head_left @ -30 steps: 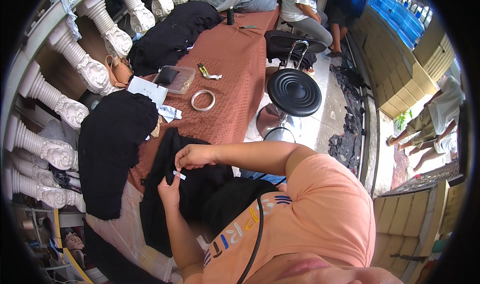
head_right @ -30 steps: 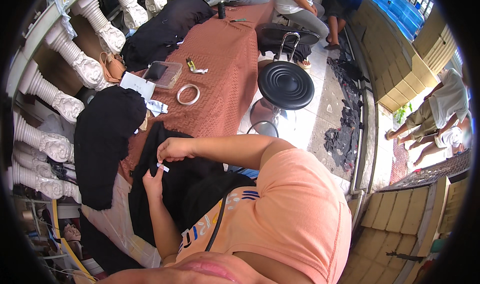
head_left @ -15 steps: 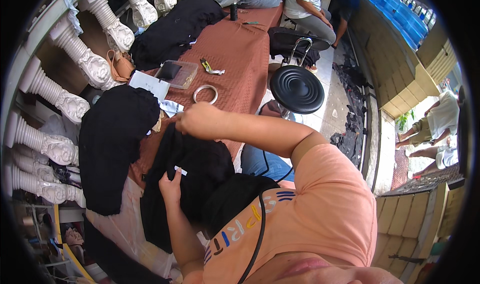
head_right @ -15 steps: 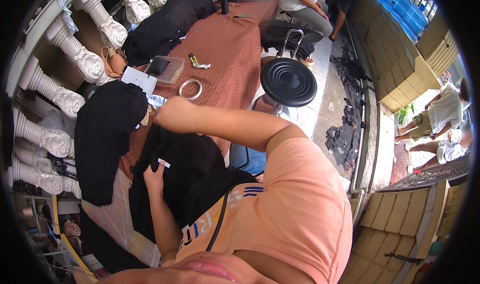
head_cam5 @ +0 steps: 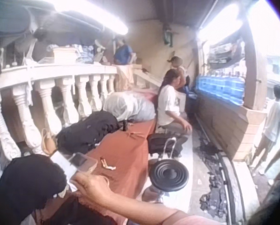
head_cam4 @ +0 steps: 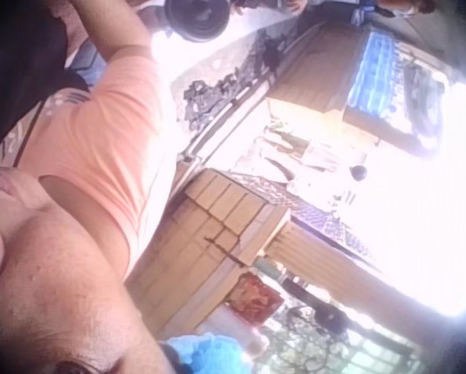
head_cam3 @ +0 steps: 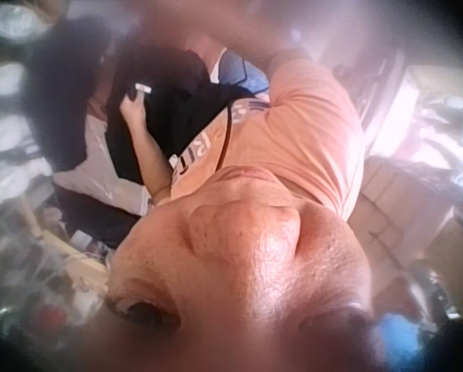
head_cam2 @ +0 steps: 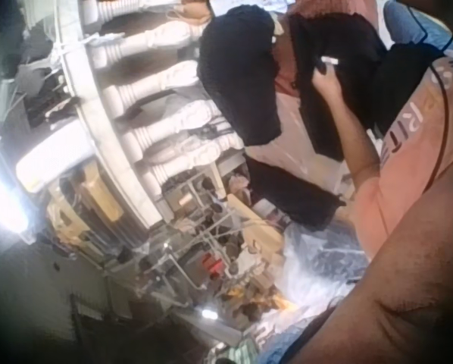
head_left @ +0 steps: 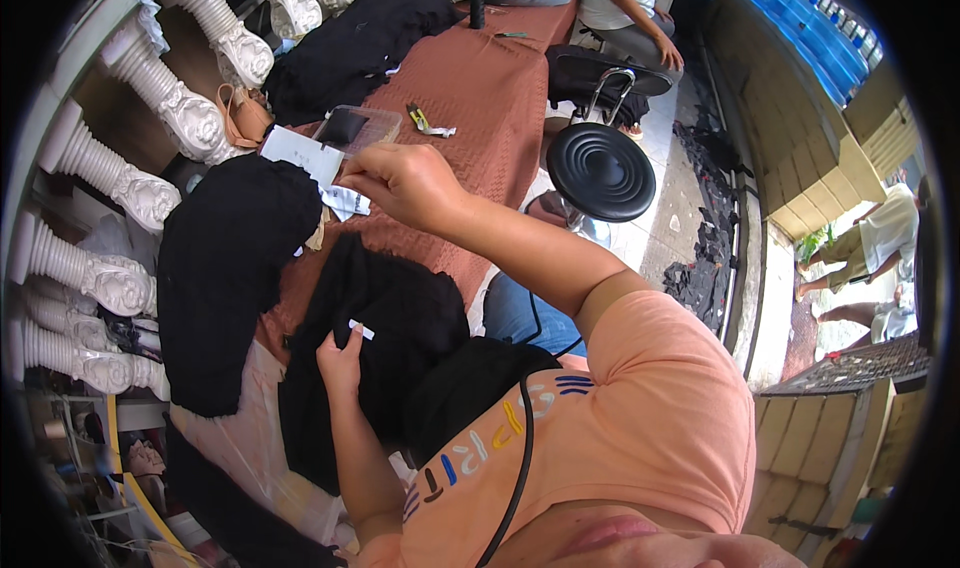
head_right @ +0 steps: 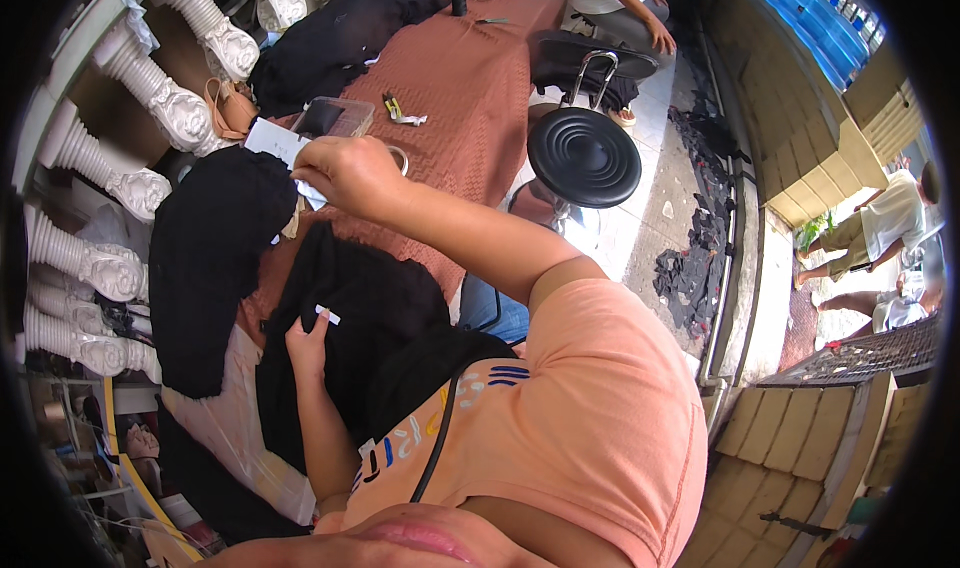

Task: The person applies adhesive labels to a black garment by placing a paper template on the fabric and sticking small white labels onto the marked locations.

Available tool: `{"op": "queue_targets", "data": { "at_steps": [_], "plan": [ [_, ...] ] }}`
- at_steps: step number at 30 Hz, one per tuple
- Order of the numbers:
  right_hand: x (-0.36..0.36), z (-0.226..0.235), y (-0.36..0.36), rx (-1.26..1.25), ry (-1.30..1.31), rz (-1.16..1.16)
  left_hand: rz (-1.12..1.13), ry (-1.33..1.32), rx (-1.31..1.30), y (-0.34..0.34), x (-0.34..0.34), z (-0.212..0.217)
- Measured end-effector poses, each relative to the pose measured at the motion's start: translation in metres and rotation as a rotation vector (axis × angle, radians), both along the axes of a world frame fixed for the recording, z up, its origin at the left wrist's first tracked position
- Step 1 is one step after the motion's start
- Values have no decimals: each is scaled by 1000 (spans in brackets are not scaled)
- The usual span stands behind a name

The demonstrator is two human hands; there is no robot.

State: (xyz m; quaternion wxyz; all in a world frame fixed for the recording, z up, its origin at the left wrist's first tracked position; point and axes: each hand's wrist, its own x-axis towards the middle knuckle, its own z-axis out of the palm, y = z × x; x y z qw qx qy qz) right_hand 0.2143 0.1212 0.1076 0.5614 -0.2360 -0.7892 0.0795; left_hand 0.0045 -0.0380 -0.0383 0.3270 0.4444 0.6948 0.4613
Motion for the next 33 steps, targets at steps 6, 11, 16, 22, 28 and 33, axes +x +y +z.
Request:
{"op": "queue_targets", "data": {
  "at_steps": [6,11,16,22,28,33],
  "plan": [
    [-25,11,-41,-1056,329,800,-69,90,30,4,-3,7],
    [-25,9,-82,-974,237,950,-63,257,23,4,-5,2],
    [-25,3,-113,-582,14,990,16,234,17,4,-15,-26],
    [-21,-13,-139,-71,-262,1109,-13,60,-55,2,-4,0],
    [-25,-20,-154,-60,-272,1164,7,50,-1,-1,-1,0],
    [-25,-20,-146,-20,-266,1153,-9,86,-19,1,-2,-3]
  ]
}}
